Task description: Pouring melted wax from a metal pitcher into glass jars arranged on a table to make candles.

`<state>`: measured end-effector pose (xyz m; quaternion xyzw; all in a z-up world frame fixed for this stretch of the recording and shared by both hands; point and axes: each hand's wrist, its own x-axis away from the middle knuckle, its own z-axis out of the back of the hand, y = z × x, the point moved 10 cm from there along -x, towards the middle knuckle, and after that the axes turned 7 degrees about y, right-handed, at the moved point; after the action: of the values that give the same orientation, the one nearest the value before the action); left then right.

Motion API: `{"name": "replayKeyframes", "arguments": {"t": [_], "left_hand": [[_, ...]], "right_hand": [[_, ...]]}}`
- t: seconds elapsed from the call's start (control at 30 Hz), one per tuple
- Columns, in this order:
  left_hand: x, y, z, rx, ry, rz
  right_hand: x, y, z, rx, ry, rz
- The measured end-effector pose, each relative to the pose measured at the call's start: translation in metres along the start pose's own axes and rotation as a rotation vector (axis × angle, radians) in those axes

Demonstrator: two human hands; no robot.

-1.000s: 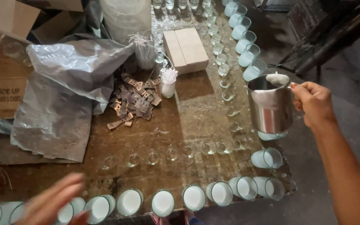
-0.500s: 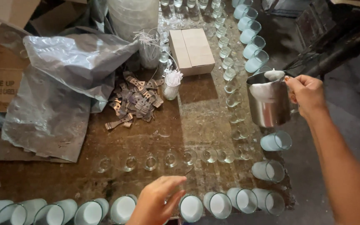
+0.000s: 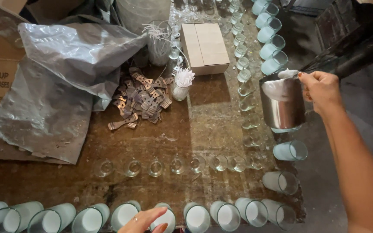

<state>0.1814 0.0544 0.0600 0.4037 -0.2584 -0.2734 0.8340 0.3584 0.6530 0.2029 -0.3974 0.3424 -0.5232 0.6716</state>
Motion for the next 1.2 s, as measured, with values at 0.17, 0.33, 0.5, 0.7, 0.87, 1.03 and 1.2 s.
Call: {"name": "replayKeyframes", "arguments": {"t": [0.17,0.33,0.5,0.7,0.87,1.03,1.2], "left_hand": [[0.006,0.005,-0.009,0.05,-0.082,-0.187],[0.007,0.015,-0.002,0.063,-0.041,-0.282],[0.01,0.022,0.005,0.081,-0.006,-0.241],[0.011,-0.024,-0.028,-0.021,-0.247,-0.156],[0.011,-0.037,-0.035,-0.013,-0.349,-0.134],[0.013,-0.05,-0.043,-0.004,-0.478,-0.11],[0.02,-0.059,-0.053,0.008,-0.649,-0.082]], "right_hand": [[-0.014,0.008,-0.001,0.074,0.035,-0.019],[-0.021,0.012,-0.004,0.1,0.022,-0.05],[-0.024,0.011,-0.005,0.125,0.034,-0.061],[-0.024,0.008,-0.008,0.17,0.018,-0.072],[-0.02,0.003,-0.01,0.205,0.011,-0.085],[-0.027,0.009,-0.012,0.19,-0.002,-0.079],[-0.034,0.016,-0.015,0.159,-0.022,-0.103]]}}
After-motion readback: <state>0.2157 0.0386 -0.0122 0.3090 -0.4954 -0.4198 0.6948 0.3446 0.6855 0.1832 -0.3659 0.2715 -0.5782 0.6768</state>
